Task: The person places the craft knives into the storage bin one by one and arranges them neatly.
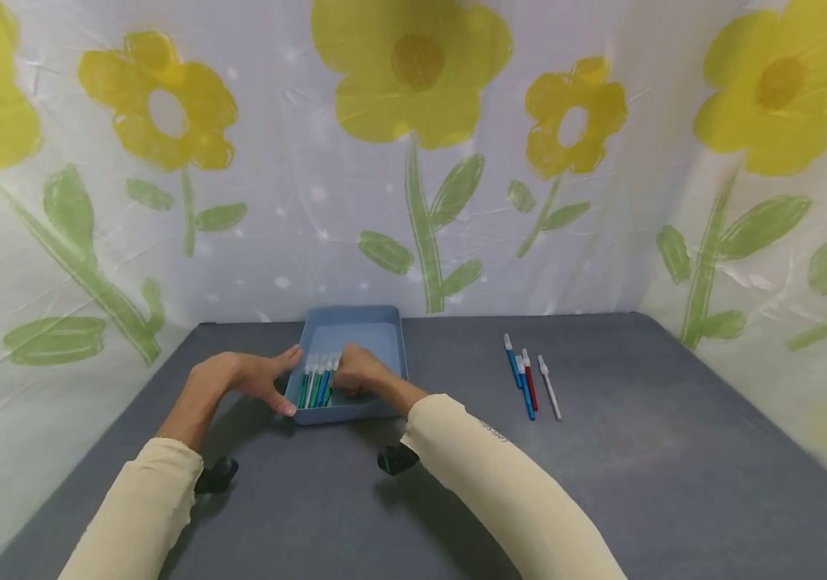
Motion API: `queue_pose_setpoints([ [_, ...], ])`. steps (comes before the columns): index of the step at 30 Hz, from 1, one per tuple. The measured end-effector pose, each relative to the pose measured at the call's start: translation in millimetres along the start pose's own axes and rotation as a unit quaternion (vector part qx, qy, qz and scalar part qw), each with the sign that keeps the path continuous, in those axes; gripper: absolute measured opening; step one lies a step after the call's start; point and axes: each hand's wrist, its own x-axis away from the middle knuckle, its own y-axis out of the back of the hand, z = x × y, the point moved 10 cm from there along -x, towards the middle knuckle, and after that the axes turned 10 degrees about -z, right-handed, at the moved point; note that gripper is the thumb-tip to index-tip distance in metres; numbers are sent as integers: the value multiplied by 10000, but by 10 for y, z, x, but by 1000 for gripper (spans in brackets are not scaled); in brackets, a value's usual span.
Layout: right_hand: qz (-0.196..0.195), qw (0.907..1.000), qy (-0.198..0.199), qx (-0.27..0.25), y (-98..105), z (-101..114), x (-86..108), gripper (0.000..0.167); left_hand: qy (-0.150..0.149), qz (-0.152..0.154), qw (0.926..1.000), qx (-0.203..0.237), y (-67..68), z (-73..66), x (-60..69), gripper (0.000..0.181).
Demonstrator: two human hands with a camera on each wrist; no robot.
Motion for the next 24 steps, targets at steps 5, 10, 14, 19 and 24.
queue_pose_setpoints([
  [5, 74, 9998, 172, -85, 24, -34, 72, 64, -10, -33, 10000, -54, -11, 18, 7, 129],
  [10, 42, 9988, 336, -345, 155, -59, 215, 61, 12, 6, 10000, 55, -29, 11, 16, 131],
  [14, -349, 9968, 697, -162, 424, -76, 348, 36, 31, 8, 9999, 99, -23, 12, 17, 132],
  [19, -1288, 9881, 796, 284, 964, -285, 529, 17, 1, -24, 9999, 121, -23, 3, 8, 131],
  [24, -1436, 9869, 362, 633, 1368, -810, 639, 29, 12, -4, 9999, 164, -51, 21, 18, 130],
])
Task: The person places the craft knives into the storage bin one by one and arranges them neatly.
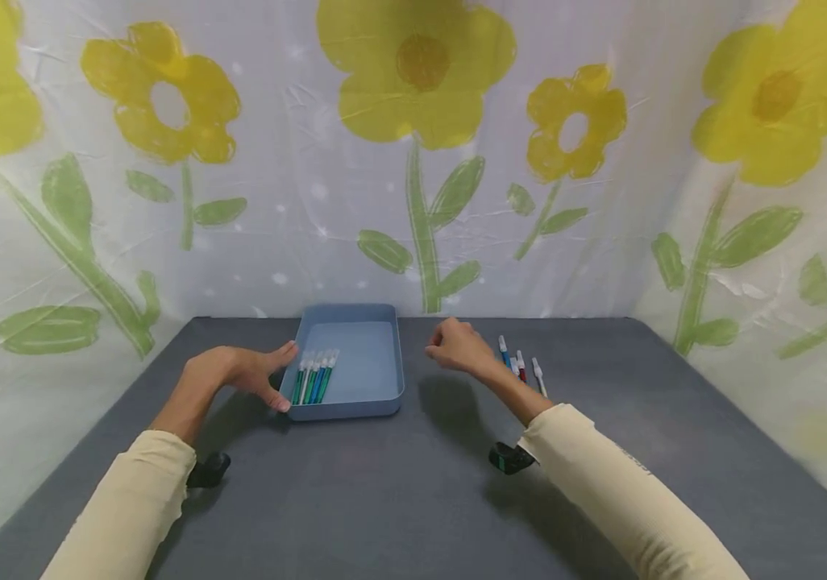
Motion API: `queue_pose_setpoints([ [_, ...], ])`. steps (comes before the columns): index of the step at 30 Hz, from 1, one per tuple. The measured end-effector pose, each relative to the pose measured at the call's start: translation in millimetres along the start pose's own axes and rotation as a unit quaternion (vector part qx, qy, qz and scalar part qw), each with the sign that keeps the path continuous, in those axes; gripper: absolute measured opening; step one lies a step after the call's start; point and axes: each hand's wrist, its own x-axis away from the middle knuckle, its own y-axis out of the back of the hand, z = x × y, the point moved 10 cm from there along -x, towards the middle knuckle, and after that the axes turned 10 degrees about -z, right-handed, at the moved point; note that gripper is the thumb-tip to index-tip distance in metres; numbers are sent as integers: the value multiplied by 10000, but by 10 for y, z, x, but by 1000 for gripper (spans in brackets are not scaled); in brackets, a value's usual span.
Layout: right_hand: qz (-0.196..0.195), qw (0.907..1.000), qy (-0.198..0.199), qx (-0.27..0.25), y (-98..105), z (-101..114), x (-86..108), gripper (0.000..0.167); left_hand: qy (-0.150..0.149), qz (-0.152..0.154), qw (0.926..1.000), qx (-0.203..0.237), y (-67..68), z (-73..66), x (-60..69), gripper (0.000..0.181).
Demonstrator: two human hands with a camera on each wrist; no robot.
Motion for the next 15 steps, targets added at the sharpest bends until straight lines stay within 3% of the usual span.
queue_pose_setpoints([
  [5, 297, 9972, -579, 363, 191, -675, -6, 57, 62, -54, 9999, -83, 6, 21, 12, 131],
  [9, 339, 9903, -1109, 770, 325, -1060, -6, 53, 100, -34, 9999, -53, 6, 15, 15, 132],
  [15, 444, 9788, -1610, 1181, 359, -1352, 22, 47, 38, 8, 10000, 9, 14, -12, 4, 132],
])
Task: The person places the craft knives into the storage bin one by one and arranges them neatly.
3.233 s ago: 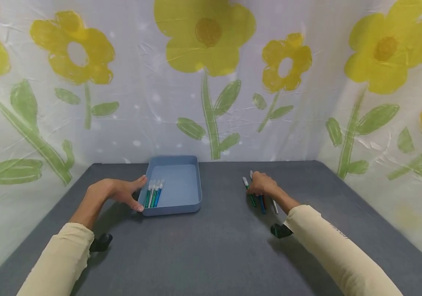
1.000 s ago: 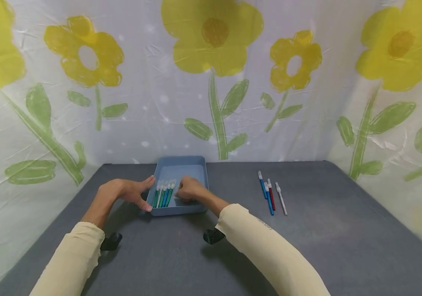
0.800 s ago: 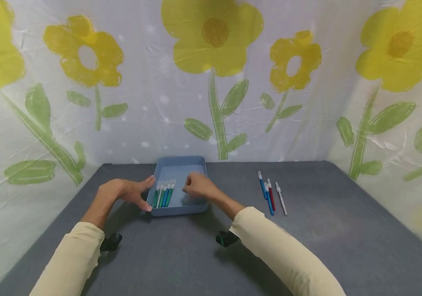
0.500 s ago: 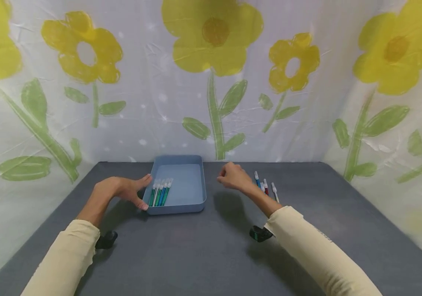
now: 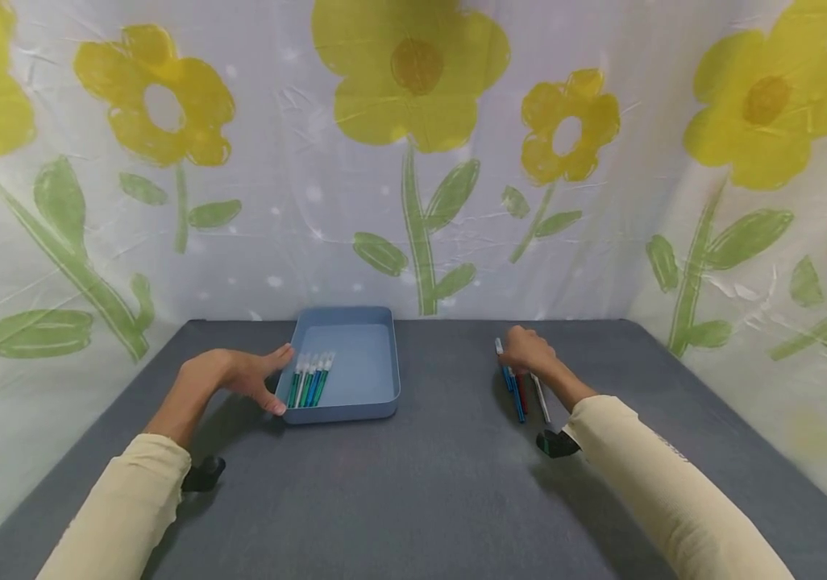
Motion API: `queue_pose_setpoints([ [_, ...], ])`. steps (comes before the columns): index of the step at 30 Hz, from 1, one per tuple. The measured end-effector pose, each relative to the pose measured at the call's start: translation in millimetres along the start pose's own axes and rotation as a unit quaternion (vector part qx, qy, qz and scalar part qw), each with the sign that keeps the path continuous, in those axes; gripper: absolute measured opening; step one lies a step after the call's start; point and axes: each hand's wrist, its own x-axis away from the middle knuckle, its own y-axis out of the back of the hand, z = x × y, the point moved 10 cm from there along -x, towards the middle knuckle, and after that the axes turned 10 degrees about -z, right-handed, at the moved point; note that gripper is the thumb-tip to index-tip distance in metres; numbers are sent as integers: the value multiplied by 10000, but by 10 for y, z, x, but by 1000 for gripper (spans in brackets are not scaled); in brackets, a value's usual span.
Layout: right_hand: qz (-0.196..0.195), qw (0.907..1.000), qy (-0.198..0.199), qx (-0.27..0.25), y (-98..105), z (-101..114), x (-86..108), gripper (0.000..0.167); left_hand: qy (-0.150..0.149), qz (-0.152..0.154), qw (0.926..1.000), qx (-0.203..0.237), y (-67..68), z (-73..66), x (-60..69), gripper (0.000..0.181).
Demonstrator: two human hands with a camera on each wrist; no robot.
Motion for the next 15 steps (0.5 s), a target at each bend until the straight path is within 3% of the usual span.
queue_pose_setpoints([
  [9, -86, 9997, -26, 235, -88, -31, 47, 27, 55, -8, 10000, -56, -28, 11, 12, 132],
  [15, -177, 9995, -133, 210, -80, -10, 37, 24, 30, -37, 9999, -104, 5, -5, 4, 131],
])
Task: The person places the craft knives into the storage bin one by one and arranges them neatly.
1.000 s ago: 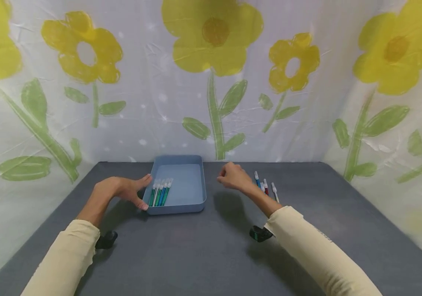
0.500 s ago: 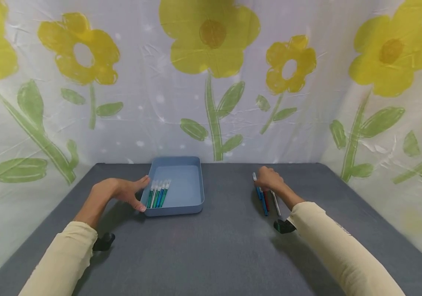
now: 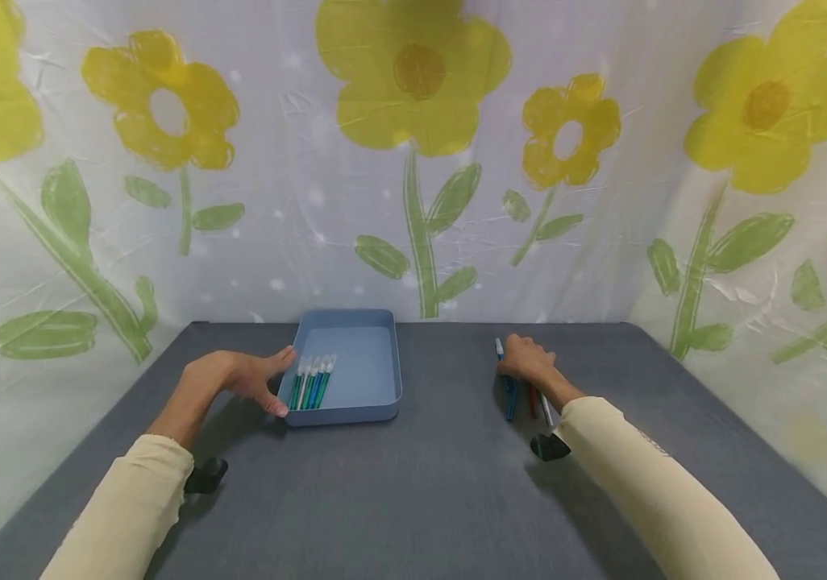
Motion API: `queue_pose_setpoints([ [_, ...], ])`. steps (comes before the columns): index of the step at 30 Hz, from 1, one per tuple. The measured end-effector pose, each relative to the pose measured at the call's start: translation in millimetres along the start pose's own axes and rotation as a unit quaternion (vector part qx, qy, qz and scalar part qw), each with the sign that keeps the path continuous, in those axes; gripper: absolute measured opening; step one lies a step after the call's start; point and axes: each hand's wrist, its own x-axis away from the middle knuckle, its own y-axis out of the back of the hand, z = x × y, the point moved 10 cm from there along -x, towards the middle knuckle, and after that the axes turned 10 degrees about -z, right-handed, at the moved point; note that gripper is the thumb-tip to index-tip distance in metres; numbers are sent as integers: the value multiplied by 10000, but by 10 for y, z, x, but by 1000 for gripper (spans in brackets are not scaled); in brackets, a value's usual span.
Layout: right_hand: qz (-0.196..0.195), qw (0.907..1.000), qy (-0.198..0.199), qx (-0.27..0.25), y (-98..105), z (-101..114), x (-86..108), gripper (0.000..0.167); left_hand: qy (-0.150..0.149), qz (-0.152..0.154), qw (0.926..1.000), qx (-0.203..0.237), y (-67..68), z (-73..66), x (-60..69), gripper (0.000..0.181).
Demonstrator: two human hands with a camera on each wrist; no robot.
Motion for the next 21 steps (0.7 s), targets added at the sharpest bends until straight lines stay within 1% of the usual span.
queue_pose_setpoints([
  [3, 9, 10000, -61, -59, -16, -29, -18, 25, 13, 21, 10000, 0, 3, -11, -8, 131],
  [6, -37, 9996, -113, -263, -25, -51, -53, 30, 1, 15, 10000, -28, 11, -19, -12, 132],
  [10, -167, 9980, 19, -608, 24, 34, -80, 39, -16, 27, 10000, -28, 15, -22, -12, 132],
  [14, -201, 9949, 369, -916, 121, 316, -32, 45, 0, 52, 10000, -8, 10, -7, 0, 132],
  [18, -128, 9894, 798, -1205, 194, 735, 80, 48, -53, 51, 10000, 37, 1, -4, 0, 131],
  [21, -117, 9844, 1163, -1313, 200, 1062, 183, 51, -62, 71, 9999, 86, -15, -6, -6, 132],
])
